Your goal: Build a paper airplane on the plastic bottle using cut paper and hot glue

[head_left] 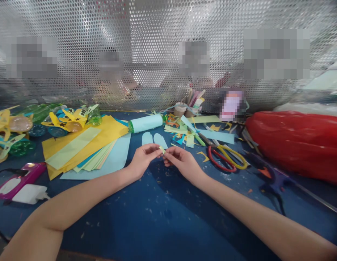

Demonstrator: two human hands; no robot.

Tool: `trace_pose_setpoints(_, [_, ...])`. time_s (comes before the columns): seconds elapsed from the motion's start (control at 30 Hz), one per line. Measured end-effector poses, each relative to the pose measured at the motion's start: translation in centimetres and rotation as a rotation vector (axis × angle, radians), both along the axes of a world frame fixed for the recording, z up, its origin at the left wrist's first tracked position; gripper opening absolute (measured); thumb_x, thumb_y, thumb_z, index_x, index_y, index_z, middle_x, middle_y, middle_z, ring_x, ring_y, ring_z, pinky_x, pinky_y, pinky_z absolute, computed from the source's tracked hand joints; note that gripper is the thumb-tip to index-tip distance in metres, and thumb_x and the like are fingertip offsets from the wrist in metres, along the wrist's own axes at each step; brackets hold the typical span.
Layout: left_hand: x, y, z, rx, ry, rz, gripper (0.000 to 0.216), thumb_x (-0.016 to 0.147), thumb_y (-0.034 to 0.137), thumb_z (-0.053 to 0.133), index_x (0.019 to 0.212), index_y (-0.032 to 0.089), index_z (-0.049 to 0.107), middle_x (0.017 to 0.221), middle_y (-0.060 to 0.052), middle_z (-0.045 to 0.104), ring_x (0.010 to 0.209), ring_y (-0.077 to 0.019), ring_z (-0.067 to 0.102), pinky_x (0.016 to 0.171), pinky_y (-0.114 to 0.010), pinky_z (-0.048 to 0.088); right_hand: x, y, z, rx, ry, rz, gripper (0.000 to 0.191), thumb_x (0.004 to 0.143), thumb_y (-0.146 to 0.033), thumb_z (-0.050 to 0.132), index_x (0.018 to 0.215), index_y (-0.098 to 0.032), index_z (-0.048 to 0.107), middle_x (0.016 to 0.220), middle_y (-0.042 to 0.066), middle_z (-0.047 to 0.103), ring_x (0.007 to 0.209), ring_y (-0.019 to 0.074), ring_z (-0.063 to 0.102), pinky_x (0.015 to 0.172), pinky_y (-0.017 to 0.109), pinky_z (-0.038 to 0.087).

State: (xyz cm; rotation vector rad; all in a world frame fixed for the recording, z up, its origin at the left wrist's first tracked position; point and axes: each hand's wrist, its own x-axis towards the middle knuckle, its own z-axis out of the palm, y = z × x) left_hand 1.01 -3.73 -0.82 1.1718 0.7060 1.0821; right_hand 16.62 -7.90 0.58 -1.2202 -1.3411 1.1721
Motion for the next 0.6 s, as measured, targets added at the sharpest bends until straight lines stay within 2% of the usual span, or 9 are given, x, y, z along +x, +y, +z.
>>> trace_pose_setpoints(0.23, [0.0,-0.1,0.4,0.010,0.054,0.007,0.023,0.064,0.033,0.077,0.079,0.016,0.070,0.078,-0.003,0.069,0.072,-0.0141,0.060,0.078,-0.031,0.047,-0.2,-0.3,-0.1,0.002,0.014,-0.014,0.034,0.072,-0.051,0.067,0.079,-0.020,0.055,0.071,0.000,0.063,0.065,0.0126,0.062,0.064,0.029,0.056])
trace_pose_setpoints(0.37, [0.1,0.1,0.2,0.003,0.035,-0.002,0.022,0.065,0.033,0.077,0.078,0.016,0.069,0.076,-0.002,0.068,0.071,-0.0128,0.059,0.077,-0.029,0.047,0.4,0.4,-0.1,-0.021,-0.078,0.056,0.028,0.077,-0.046,0.063,0.081,-0.020,0.056,0.074,0.001,0.065,0.066,0.0144,0.065,0.066,0.032,0.055])
trace_pose_setpoints(0.47, [0.1,0.1,0.2,-0.030,0.017,-0.007,0.025,0.064,0.033,0.078,0.079,0.016,0.069,0.073,-0.001,0.067,0.069,-0.0125,0.059,0.076,-0.030,0.048,1.8,0.9,0.9,0.070,-0.377,0.077,0.018,0.081,-0.039,0.057,0.080,-0.021,0.059,0.073,0.002,0.067,0.066,0.0169,0.065,0.067,0.034,0.052])
trace_pose_setpoints(0.53, [0.1,0.0,0.3,-0.056,0.023,-0.004,0.025,0.063,0.033,0.079,0.078,0.016,0.068,0.071,0.000,0.066,0.067,-0.0125,0.059,0.076,-0.031,0.048,3.4,0.7,1.8,0.172,-0.659,0.003,0.015,0.082,-0.036,0.057,0.078,-0.022,0.060,0.073,0.003,0.068,0.067,0.0184,0.063,0.067,0.034,0.049])
trace_pose_setpoints(0.6, [0.2,0.0,0.4,-0.070,0.036,-0.003,0.026,0.062,0.034,0.079,0.077,0.016,0.068,0.070,0.000,0.066,0.065,-0.0123,0.059,0.076,-0.031,0.048,5.6,-0.1,2.8,0.211,-0.856,-0.120,0.015,0.082,-0.035,0.055,0.076,-0.023,0.060,0.073,0.004,0.067,0.066,0.0192,0.061,0.064,0.033,0.045])
